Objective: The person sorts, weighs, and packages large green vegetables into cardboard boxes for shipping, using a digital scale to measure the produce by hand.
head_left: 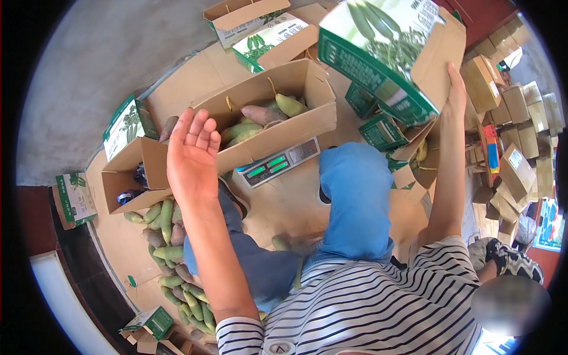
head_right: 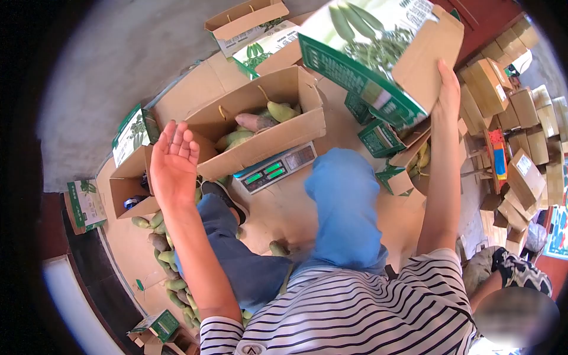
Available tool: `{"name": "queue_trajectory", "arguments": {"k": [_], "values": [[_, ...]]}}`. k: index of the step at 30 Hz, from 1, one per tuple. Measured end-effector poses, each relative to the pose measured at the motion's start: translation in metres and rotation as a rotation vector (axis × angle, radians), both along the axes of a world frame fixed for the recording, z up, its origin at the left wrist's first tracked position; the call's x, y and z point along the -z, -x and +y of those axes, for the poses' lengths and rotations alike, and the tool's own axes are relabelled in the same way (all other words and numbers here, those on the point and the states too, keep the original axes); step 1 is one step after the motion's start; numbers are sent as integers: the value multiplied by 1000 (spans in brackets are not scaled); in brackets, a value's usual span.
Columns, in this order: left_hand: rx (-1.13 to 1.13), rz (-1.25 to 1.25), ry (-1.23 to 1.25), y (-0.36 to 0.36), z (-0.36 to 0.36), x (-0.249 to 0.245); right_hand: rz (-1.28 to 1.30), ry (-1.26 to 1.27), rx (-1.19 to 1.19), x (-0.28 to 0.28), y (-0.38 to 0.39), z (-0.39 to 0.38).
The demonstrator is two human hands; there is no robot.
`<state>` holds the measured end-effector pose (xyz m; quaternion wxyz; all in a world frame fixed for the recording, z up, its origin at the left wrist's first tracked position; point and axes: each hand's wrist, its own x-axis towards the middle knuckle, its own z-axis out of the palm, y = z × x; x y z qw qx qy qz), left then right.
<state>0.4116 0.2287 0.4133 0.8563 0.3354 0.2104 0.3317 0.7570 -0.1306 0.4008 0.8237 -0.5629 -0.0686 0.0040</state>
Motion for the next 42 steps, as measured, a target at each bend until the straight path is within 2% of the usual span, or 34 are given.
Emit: {"name": "queue_trajectory", "arguments": {"k": [2, 5, 9, 10, 12, 14, 15, 18, 21, 30, 34, 37, 42], "values": [[19, -19, 0, 1, 0, -1, -29, -59, -26, -13, -18, 45], [12, 14, -10, 0, -2, -3, -120, -24, 67, -29, -25, 130], [-11, 39, -22, -1, -3, -7, -71, -168, 23, -2, -71, 232], [-12, 41, -29, -1, -3, -8, -38, -174, 37, 11, -79, 255], [-9, 29, -37, -2, 0, -6, 184, -112, -79, 23, -64, 291], [-8, 24, -44, -2, 1, -6, 420, 240, -442, 81, -89, 309], [-9, 25, -48, -3, 1, -7, 486, 220, -401, 99, -74, 313], [-11, 23, -58, -3, 1, -9, 458, 222, -410, 109, -38, 299], [8, 20, -56, 0, 0, -7, 462, 176, -437, 109, -33, 274], [15, -30, -31, 2, 3, -2, 84, 285, -758, 53, 29, 194], [1, -12, -42, 1, 3, -3, 52, 402, -797, 41, 70, 168], [-6, -19, -44, 1, 4, -2, -85, 536, -808, 14, 99, 155], [-14, -22, -47, 1, 8, -1, -547, 756, -824, -37, 170, 150]]}}
